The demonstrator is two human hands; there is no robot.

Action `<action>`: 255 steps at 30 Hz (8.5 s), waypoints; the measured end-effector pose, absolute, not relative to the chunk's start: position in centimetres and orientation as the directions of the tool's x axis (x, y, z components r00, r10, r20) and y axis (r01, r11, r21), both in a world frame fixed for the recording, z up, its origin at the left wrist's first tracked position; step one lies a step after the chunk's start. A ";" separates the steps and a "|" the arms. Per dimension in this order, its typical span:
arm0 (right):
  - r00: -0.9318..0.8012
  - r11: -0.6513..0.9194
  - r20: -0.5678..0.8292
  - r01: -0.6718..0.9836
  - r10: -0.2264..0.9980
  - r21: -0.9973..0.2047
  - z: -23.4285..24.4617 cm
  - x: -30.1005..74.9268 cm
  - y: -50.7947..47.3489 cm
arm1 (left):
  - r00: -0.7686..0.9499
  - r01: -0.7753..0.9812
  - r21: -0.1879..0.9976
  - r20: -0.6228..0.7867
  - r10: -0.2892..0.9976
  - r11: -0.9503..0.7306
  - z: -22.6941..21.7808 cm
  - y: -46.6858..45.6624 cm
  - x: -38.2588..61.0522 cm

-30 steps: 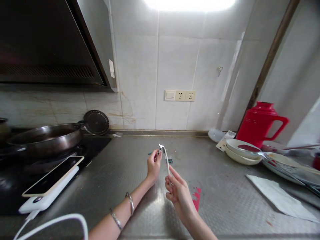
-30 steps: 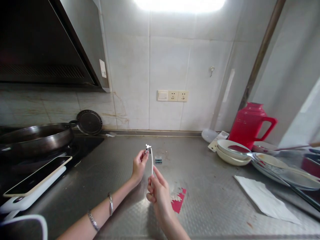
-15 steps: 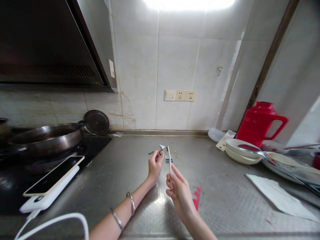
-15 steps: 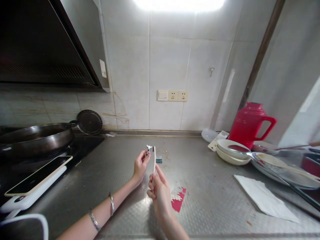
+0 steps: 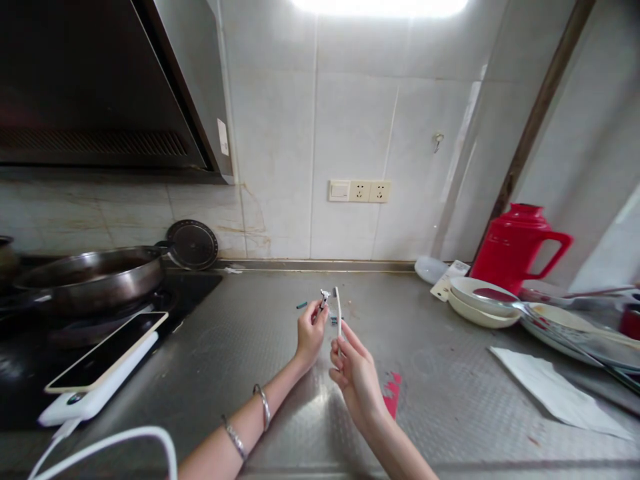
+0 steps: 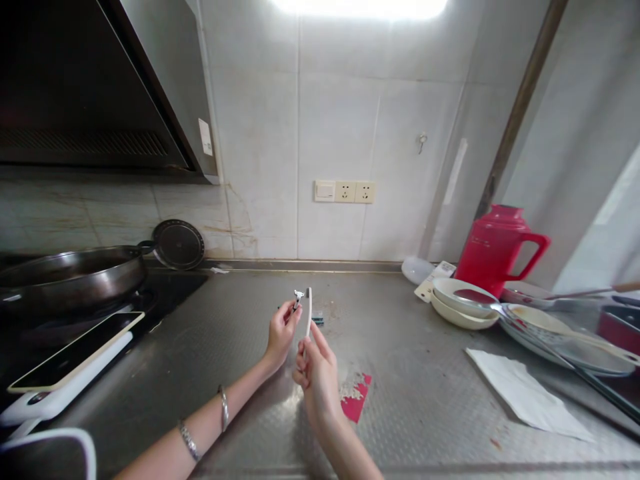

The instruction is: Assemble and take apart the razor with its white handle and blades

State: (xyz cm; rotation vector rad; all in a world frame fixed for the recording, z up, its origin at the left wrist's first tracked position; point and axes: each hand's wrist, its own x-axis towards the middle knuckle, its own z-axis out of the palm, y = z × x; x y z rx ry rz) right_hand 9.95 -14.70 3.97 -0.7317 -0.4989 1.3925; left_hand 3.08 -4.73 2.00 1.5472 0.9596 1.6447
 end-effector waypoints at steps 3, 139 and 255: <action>0.119 0.008 -0.103 -0.695 0.988 -0.719 3.9 9.8 -14.7 | -0.062 0.010 0.861 0.508 0.859 -0.509 1.9 -4.8 3.1; -0.124 0.448 0.622 0.800 0.774 -0.399 4.3 20.8 -3.2 | 0.192 -0.078 0.947 0.320 0.928 -0.310 1.2 -2.5 2.0; -0.024 0.036 0.035 0.042 0.999 -0.998 5.1 18.8 -11.3 | 0.089 -0.207 0.973 0.122 0.988 -0.102 1.3 -2.8 2.9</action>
